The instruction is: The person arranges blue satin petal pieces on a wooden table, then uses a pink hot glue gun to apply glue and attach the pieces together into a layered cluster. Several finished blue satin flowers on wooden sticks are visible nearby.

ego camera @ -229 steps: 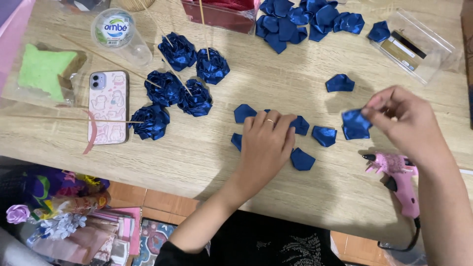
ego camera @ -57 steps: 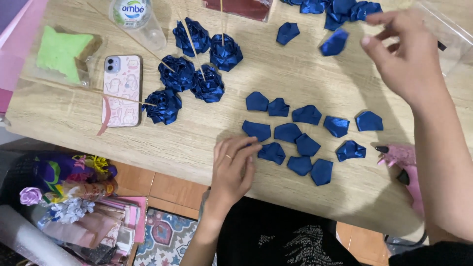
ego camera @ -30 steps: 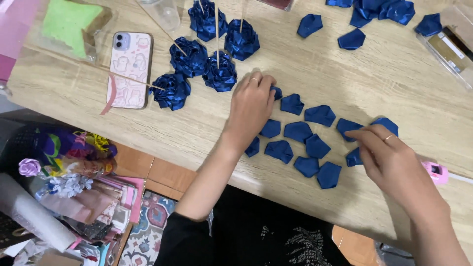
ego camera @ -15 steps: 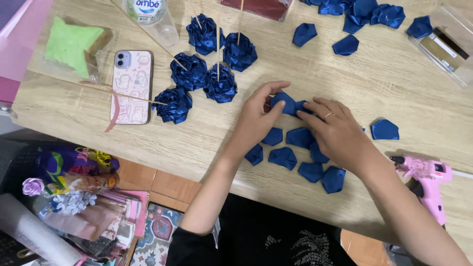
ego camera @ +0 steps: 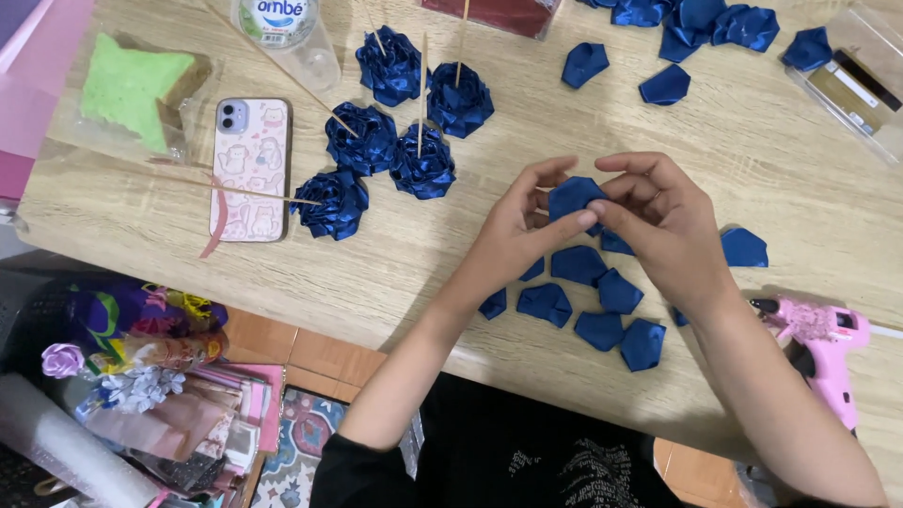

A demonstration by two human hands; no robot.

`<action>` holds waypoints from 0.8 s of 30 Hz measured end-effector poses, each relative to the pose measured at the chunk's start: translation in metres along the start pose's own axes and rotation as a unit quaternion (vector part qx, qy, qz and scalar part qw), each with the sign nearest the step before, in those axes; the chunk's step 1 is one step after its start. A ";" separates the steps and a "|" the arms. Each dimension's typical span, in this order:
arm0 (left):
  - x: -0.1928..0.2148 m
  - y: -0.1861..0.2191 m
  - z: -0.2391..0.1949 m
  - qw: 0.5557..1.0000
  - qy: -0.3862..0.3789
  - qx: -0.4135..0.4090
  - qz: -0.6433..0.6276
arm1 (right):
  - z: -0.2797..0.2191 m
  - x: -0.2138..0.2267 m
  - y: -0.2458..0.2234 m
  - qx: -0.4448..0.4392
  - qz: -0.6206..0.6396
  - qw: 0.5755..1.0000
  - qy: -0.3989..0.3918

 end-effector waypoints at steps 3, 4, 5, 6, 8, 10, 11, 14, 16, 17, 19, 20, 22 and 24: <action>-0.005 -0.005 0.001 0.999 -0.008 0.003 -0.048 | -0.001 -0.002 -0.003 0.017 -0.012 1.000 0.007; -0.005 0.000 0.001 0.999 -0.001 -0.008 -0.053 | -0.002 -0.002 -0.005 0.025 -0.024 0.999 0.009; -0.005 0.005 0.001 0.998 0.006 -0.019 -0.057 | -0.003 -0.002 -0.006 0.033 -0.036 0.999 0.010; -0.006 0.004 0.001 0.998 0.006 -0.018 -0.058 | -0.005 -0.003 -0.007 0.032 -0.036 0.999 0.011; -0.008 0.003 0.000 0.999 0.010 -0.035 -0.038 | -0.009 -0.003 -0.008 0.027 -0.048 0.998 0.027; -0.008 0.001 0.000 0.999 0.007 -0.029 -0.031 | -0.012 0.001 -0.004 0.026 -0.049 0.998 0.033; -0.008 0.000 0.001 0.999 0.005 -0.022 -0.025 | -0.014 0.003 -0.001 0.026 -0.050 0.998 0.040; -0.005 -0.026 0.004 1.000 -0.002 0.001 -0.023 | -0.021 0.005 -0.002 0.023 -0.034 0.998 0.045; -0.004 -0.013 0.003 0.999 -0.004 0.042 -0.018 | -0.038 0.023 -0.011 0.036 -0.082 0.996 0.027; -0.003 -0.008 0.002 0.996 -0.007 0.083 -0.012 | -0.046 0.030 -0.016 0.048 -0.130 0.990 0.008; -0.003 -0.002 0.002 0.996 -0.009 0.090 -0.021 | -0.072 0.057 -0.025 0.026 -0.235 0.971 0.015; -0.003 0.001 0.002 0.995 -0.015 0.100 -0.028 | -0.087 0.070 -0.029 0.002 -0.336 0.942 0.025; -0.004 0.000 0.003 0.994 -0.026 0.095 -0.043 | -0.108 0.098 -0.022 -0.171 -0.333 0.925 0.058; -0.007 0.002 0.004 0.993 -0.041 0.091 -0.058 | -0.139 0.156 0.037 -0.340 -0.320 0.879 0.096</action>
Point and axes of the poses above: each hand's wrist, its own z-axis towards the middle knuckle, its own x-axis out of the back of the hand, y = z × x, the point moved 3 cm from there along z, towards the middle knuckle, and after that the axes turned 5 degrees about -y, right-handed, at the moved point
